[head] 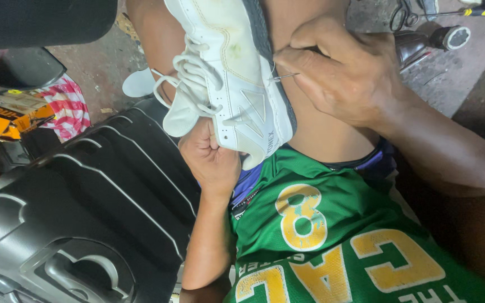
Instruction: The person is repairing a white sneaker by hand-sewing the sole to the upper part. They use a needle and thread to stitch along the seam, pulling the thread tight after each stitch to secure the sole.
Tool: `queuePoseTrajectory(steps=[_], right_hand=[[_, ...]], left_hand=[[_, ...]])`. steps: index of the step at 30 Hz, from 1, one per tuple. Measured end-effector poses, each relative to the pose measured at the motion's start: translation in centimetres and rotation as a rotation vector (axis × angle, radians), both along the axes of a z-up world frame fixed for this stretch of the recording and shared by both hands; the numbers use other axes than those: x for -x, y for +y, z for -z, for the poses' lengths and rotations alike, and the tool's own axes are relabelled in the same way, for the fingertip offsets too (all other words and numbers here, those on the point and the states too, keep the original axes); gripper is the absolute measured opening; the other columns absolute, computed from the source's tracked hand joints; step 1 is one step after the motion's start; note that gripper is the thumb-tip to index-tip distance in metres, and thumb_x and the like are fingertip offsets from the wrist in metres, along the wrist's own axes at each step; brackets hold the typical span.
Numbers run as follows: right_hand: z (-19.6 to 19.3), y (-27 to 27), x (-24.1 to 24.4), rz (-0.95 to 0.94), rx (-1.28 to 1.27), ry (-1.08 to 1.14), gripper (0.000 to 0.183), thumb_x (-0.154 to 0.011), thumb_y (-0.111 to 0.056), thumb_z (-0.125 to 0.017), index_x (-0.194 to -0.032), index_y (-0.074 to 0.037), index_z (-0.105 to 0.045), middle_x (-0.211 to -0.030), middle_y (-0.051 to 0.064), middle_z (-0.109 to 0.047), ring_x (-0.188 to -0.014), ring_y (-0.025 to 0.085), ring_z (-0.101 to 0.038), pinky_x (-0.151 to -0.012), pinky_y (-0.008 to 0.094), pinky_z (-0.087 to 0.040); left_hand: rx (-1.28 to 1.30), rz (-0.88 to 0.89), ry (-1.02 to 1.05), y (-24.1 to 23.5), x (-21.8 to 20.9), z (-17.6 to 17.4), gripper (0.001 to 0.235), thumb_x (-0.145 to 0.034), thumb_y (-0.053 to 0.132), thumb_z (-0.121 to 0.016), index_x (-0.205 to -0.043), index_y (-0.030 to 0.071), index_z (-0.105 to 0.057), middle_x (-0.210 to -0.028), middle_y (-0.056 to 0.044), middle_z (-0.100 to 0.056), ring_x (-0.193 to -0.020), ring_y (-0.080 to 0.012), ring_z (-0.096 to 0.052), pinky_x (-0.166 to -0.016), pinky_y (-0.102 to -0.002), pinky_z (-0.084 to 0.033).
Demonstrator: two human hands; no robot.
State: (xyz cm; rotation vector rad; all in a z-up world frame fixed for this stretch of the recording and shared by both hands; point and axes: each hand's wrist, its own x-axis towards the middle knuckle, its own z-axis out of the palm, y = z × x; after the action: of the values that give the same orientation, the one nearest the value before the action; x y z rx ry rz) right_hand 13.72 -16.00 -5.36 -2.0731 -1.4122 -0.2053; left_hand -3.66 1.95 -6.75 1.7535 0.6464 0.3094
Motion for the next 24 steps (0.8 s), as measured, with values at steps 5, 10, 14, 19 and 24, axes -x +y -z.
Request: queuePoseTrajectory(steps=[5,10,14,19,24], right_hand=[[-0.5,1.3,0.0,0.016,-0.01,-0.075,0.016,-0.094,-0.006,-0.083,-0.105,-0.003,-0.072,-0.103,0.005,-0.063,-0.085,0.017,-0.067,-0.069,0.03,-0.054],[-1.0,1.9,-0.6,-0.038,-0.016,-0.016,0.016,-0.083,-0.003,-0.083,-0.092,-0.005,-0.07,-0.097,0.004,-0.064,-0.076,0.018,-0.066,-0.061,0.032,-0.052],[-1.8,1.3,-0.4,-0.045,-0.042,0.39,0.012,-0.091,0.005,-0.072,-0.093,-0.002,-0.064,-0.108,0.007,-0.064,-0.079,0.016,-0.063,-0.067,0.028,-0.052],[-2.0,0.6,0.3,-0.067,-0.032,0.602,0.017,-0.084,0.007,-0.068,-0.09,-0.002,-0.055,-0.094,0.007,-0.066,-0.084,0.02,-0.066,-0.071,0.034,-0.053],[-2.4,0.3,0.6,0.051,0.268,1.051,0.017,-0.089,0.0,-0.067,-0.099,-0.002,-0.054,-0.066,0.006,-0.061,-0.056,0.015,-0.058,-0.056,0.029,-0.045]], left_hand=[[0.009,0.027,-0.006,0.4,-0.2,-0.3,0.019,-0.092,-0.002,-0.062,-0.075,0.003,-0.056,-0.064,0.0,-0.064,-0.061,-0.0035,-0.057,-0.057,-0.022,-0.045],[0.032,0.02,0.002,0.3,-0.4,-0.4,0.014,-0.091,-0.003,-0.061,-0.078,0.002,-0.061,-0.063,-0.001,-0.065,-0.06,-0.0034,-0.061,-0.056,-0.021,-0.047],[0.029,0.014,-0.007,0.3,0.1,0.0,0.026,-0.092,-0.002,-0.062,-0.071,0.006,-0.05,-0.061,0.001,-0.061,-0.059,-0.0035,-0.057,-0.055,-0.021,-0.043],[-0.082,-0.038,-0.086,0.1,0.3,0.8,0.04,-0.091,-0.002,-0.068,-0.072,0.007,-0.034,-0.066,0.003,-0.04,-0.061,-0.0044,-0.035,-0.057,-0.022,-0.03],[0.123,-0.084,-0.022,-0.1,-0.1,0.0,0.026,-0.088,-0.001,-0.07,-0.085,0.001,-0.044,-0.085,-0.002,-0.05,-0.08,-0.0061,-0.047,-0.071,-0.022,-0.039]])
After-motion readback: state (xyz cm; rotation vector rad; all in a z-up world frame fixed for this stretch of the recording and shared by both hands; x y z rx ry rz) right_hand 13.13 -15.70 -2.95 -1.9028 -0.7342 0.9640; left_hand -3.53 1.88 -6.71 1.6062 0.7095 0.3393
